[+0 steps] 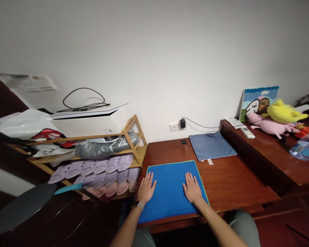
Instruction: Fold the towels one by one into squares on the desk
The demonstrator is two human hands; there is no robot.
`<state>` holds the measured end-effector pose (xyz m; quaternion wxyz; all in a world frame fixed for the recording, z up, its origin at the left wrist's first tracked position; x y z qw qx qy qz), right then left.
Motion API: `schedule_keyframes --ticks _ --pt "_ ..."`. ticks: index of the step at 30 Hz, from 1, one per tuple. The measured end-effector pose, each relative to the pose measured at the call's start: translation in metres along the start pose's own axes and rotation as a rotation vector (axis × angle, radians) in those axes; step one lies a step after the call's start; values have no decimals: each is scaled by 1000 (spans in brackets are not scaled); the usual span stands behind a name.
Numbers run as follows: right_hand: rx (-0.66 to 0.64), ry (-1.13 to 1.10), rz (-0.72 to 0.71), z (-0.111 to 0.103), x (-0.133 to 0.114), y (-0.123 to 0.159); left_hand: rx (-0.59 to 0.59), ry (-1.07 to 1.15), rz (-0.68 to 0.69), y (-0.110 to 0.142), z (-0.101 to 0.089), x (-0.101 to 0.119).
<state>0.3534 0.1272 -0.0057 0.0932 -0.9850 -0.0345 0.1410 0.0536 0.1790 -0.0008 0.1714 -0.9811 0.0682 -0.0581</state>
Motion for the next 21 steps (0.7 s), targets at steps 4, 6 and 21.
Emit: schedule_keyframes --ticks 4,6,21 --pt "-39 -2 14 -1 0 4 -5 -50 32 -3 -9 6" --pt "-40 -7 10 -2 -1 1 31 -46 84 -4 -15 25" --pt "-46 -10 -18 -3 -3 -13 -58 158 302 11 -3 151"
Point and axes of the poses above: each hand's wrist, its own y-axis away from the middle knuckle, its own z-axis out of the palm, x = y × z, the point moved 9 cm from there along -y, towards the middle knuckle, and after that the axes turned 11 degrees about x, right-handed, at the moved point
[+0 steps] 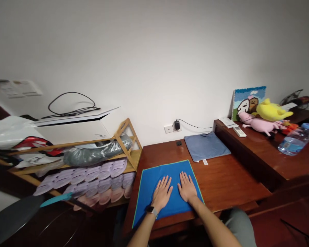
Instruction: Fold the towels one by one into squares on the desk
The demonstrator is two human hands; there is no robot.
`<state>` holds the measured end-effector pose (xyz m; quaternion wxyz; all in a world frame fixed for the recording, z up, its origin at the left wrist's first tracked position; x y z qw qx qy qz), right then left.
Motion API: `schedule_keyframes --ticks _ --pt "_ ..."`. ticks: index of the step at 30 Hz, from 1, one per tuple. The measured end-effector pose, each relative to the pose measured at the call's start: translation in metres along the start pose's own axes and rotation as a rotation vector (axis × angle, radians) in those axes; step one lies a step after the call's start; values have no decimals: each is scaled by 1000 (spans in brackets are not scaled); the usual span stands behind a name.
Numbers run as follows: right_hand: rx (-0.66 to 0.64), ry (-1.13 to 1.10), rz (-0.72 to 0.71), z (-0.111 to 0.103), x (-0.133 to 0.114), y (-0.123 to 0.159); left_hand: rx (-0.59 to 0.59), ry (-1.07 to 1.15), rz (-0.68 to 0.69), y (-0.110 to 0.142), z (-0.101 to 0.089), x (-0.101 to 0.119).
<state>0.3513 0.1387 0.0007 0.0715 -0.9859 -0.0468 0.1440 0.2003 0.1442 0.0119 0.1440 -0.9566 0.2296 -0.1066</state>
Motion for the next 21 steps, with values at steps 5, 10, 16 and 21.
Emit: schedule_keyframes --ticks 5,10,16,21 --pt "-6 -30 -28 1 3 6 14 -53 -147 55 -14 -56" --pt "-3 -29 -30 3 10 18 51 -81 -201 105 -26 -80" --pt "66 -9 27 0 25 35 57 -102 -242 101 -41 -77" --pt "69 2 63 -1 36 43 74 -117 -246 88 -42 -72"
Point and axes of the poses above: each hand's wrist, its own y-axis away from the middle knuckle, its own z-axis out of the palm, x = y × z, the point moved 9 cm from there along -y, towards the middle knuckle, and after that the axes turned 11 degrees about x, right-handed, at the moved point
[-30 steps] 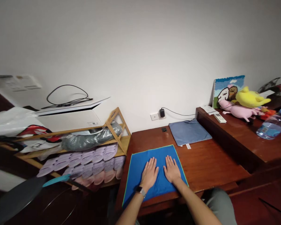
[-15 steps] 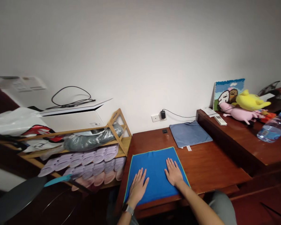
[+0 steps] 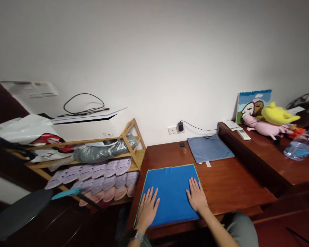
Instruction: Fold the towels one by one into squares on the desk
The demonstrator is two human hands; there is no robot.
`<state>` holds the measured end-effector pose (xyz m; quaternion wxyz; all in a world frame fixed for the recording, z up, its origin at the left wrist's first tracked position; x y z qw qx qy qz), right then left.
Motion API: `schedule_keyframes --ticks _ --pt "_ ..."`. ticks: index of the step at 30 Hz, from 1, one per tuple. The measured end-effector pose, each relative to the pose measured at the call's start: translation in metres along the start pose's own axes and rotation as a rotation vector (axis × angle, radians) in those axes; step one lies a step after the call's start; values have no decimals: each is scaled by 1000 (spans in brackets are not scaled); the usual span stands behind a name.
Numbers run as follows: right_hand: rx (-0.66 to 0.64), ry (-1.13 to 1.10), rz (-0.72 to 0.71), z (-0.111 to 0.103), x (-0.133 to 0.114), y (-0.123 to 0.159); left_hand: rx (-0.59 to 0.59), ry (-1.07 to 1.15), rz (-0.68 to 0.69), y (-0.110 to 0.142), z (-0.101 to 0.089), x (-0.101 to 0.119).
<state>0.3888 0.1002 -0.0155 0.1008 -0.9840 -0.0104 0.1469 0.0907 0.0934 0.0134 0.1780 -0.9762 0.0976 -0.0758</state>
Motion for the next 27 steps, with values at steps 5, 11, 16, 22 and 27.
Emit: schedule_keyframes --ticks 5,11,16,22,27 --pt "1 -2 1 -3 -1 -1 -54 -13 -17 3 6 -1" --pt "28 -6 0 -5 -6 11 -2 -17 -13 10 5 -4" --pt "-24 1 30 -4 -9 18 50 23 38 -9 3 24" --pt "-32 -11 34 -6 -9 18 -10 41 0 -16 13 32" --pt "-17 -20 38 -13 -5 8 -5 26 -21 -15 14 16"
Point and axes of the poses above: each hand's wrist, its own y-axis away from the middle knuckle, its own z-axis out of the palm, x = y × z, the point moved 9 cm from there along -y, towards the middle knuckle, and after that the axes turned 11 degrees about x, right-handed, at the moved point
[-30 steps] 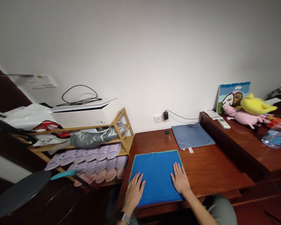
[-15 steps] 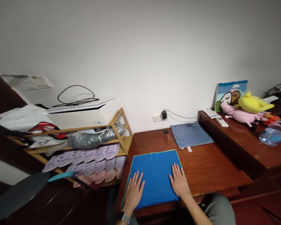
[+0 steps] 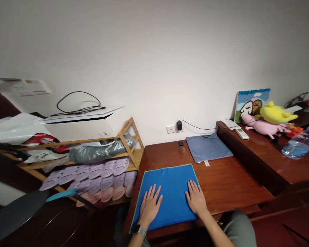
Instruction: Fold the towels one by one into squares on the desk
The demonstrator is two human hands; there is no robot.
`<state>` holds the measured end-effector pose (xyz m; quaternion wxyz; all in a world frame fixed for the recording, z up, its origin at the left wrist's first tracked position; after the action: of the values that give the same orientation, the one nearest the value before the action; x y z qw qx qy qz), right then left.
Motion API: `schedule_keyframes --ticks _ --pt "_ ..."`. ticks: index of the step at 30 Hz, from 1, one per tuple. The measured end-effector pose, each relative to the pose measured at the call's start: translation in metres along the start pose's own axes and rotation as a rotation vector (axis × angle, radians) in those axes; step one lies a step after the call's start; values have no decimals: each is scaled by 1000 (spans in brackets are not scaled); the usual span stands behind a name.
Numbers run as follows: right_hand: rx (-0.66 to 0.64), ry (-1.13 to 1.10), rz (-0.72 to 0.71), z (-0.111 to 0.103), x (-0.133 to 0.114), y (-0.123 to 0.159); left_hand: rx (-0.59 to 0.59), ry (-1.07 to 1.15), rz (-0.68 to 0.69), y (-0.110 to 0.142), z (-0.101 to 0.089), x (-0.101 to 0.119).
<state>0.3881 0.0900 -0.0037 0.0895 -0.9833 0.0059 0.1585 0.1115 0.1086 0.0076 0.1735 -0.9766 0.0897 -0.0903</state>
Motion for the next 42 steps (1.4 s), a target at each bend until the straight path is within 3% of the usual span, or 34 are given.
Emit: schedule_keyframes --ticks 2,5,9,14,22,25,30,32,37,42 --pt "33 2 12 -11 1 -19 33 -11 -9 -16 -5 2" --pt "41 23 13 -21 0 -57 64 15 57 -52 -10 25" --pt "-33 46 34 -4 9 -88 -20 53 106 -88 9 49" --pt "-16 34 22 22 21 -92 -41 66 87 -93 36 40" --pt "-30 40 32 17 19 -91 -67 57 88 -92 41 38" --pt "-38 42 32 14 18 -90 -83 31 65 -92 39 15" --pt "-41 36 40 12 17 -89 -75 -53 -25 -88 29 -63" --pt "-35 30 38 13 18 -90 -63 -65 -21 -86 27 -83" --pt "-26 19 41 17 20 -91 -8 -93 10 -85 30 -89" --pt "-27 14 41 15 20 -91 -40 -112 9 -87 32 -86"
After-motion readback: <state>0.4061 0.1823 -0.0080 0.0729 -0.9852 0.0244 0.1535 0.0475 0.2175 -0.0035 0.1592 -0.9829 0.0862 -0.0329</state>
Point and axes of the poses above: each hand's wrist, its own y-axis away from the middle knuckle, its own z-axis out of the palm, x = y × z, the point moved 9 cm from there along -y, towards the middle knuckle, and after that the axes turned 11 degrees about x, right-handed, at the moved point
